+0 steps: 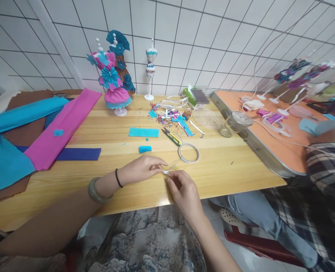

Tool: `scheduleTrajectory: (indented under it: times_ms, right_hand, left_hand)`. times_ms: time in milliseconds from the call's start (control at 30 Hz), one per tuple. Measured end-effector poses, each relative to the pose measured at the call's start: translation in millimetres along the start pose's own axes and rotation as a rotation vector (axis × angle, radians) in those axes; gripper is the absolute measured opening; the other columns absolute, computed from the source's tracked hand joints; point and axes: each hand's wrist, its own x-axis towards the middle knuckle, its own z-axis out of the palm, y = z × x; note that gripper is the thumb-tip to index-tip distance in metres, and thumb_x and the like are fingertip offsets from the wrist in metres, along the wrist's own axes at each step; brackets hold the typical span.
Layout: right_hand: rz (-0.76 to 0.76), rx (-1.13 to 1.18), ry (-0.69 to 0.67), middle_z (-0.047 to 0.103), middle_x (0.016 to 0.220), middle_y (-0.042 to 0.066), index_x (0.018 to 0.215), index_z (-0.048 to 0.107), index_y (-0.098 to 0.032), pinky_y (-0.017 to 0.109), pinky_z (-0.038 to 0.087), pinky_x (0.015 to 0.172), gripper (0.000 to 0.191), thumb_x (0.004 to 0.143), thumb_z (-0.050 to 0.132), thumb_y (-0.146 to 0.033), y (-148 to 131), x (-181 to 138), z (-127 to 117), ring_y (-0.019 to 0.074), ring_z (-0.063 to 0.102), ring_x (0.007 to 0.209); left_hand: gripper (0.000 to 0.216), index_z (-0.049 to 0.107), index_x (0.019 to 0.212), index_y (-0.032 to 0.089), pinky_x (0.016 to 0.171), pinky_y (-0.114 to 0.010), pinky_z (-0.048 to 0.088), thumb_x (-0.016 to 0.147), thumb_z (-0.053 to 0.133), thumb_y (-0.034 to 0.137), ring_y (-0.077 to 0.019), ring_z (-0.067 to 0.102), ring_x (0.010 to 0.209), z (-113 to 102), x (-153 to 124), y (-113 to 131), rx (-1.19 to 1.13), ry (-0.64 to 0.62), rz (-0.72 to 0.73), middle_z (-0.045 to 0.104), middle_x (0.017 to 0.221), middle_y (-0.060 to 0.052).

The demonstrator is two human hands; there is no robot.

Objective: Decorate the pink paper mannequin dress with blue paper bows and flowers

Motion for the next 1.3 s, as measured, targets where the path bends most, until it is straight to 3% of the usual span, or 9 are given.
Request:
scheduleTrajectory:
  times_ms: [167,300,400,500,700,967,1133,1233,1300]
  right_hand:
    - [0.073,-0.031,-0.02,0.061,0.081,0.006,0.081,0.057,-0.018,0.034,0.047,0.069,0.012,0.081,0.053,-0.03,-3.3,0.2,-2.7,0.0203,0.058,0.075]
    - [0.055,-0.055,-0.028,0.061,0.081,0.006,0.08,0.056,-0.019,0.033,0.045,0.069,0.011,0.082,0.05,-0.029,-7.0,-0.9,-2.6,0.0199,0.057,0.075]
    - [0.043,-0.089,-0.043,0.06,0.079,0.004,0.08,0.055,-0.019,0.03,0.044,0.067,0.01,0.082,0.049,-0.028,-9.3,-2.1,-1.0,0.0185,0.056,0.073]
    - [0.029,-0.115,-0.048,0.06,0.078,0.004,0.08,0.054,-0.02,0.029,0.043,0.067,0.01,0.083,0.048,-0.027,-9.7,-2.6,0.2,0.0178,0.055,0.072]
    - [0.0,-0.22,-0.054,0.059,0.077,0.004,0.08,0.054,-0.019,0.028,0.042,0.064,0.01,0.083,0.046,-0.026,-11.1,-1.7,-1.3,0.0169,0.055,0.069]
    - [-0.14,-0.583,0.087,0.063,0.077,0.006,0.08,0.057,-0.016,0.03,0.039,0.065,0.011,0.081,0.047,-0.021,-3.6,3.5,-1.1,0.0187,0.057,0.068]
    - [-0.129,-0.567,0.136,0.065,0.073,0.006,0.079,0.062,-0.017,0.027,0.039,0.06,0.019,0.083,0.047,-0.028,11.8,21.5,-16.5,0.0174,0.058,0.062]
    - [-0.085,-0.525,0.099,0.062,0.057,0.005,0.067,0.063,-0.017,0.026,0.037,0.052,0.031,0.084,0.046,-0.037,16.1,41.4,-27.3,0.0165,0.055,0.052]
    - [-0.077,-0.452,0.086,0.061,0.058,0.004,0.068,0.063,-0.017,0.026,0.038,0.051,0.029,0.082,0.048,-0.037,15.8,56.2,-30.9,0.0163,0.055,0.053]
  left_hand:
    - [0.026,0.06,0.103,0.015,0.061,-0.022,0.045,0.079,0.049,0.014,-0.0119,0.059,0.065,-2.1,-0.6,-0.9,-0.002,0.005,0.015,0.066,0.076,-0.004]
    - [0.033,0.056,0.11,0.017,0.067,-0.024,0.045,0.077,0.054,0.019,-0.0116,0.058,0.068,-3.0,-2.4,7.8,0.04,0.031,0.061,0.065,0.095,-0.006]
    - [0.03,0.056,0.111,0.018,0.071,-0.023,0.044,0.081,0.05,0.019,-0.0131,0.059,0.079,-1.9,-2.5,13.0,0.067,-0.039,0.119,0.065,0.1,-0.006]
    - [0.026,0.06,0.105,0.019,0.072,-0.022,0.042,0.084,0.045,0.018,-0.0142,0.059,0.084,1.4,-1.2,12.3,0.122,-0.106,0.163,0.066,0.095,-0.005]
    - [0.022,0.065,0.091,0.017,0.069,-0.023,0.042,0.084,0.045,0.02,-0.0152,0.06,0.077,7.1,0.1,7.8,0.237,-0.095,0.143,0.066,0.082,-0.005]
    - [0.017,0.064,0.077,0.014,0.064,-0.021,0.04,0.078,0.047,0.014,-0.013,0.057,0.067,9.9,0.5,4.4,0.156,-0.041,0.148,0.064,0.073,-0.004]
    - [0.018,0.065,0.08,0.013,0.059,-0.021,0.039,0.08,0.048,0.019,-0.0111,0.054,0.064,3.8,3.2,-5.5,-0.051,0.124,-0.014,0.063,0.07,-0.003]
    - [0.019,0.063,0.079,0.014,0.05,-0.018,0.037,0.079,0.05,0.028,-0.0082,0.05,0.055,-1.4,5.0,-12.9,-0.291,0.216,-0.184,0.059,0.066,-0.001]
    - [0.021,0.061,0.08,0.014,0.045,-0.017,0.035,0.078,0.052,0.033,-0.0062,0.046,0.048,-4.6,5.7,-17.1,-0.474,0.243,-0.275,0.057,0.063,0.0]
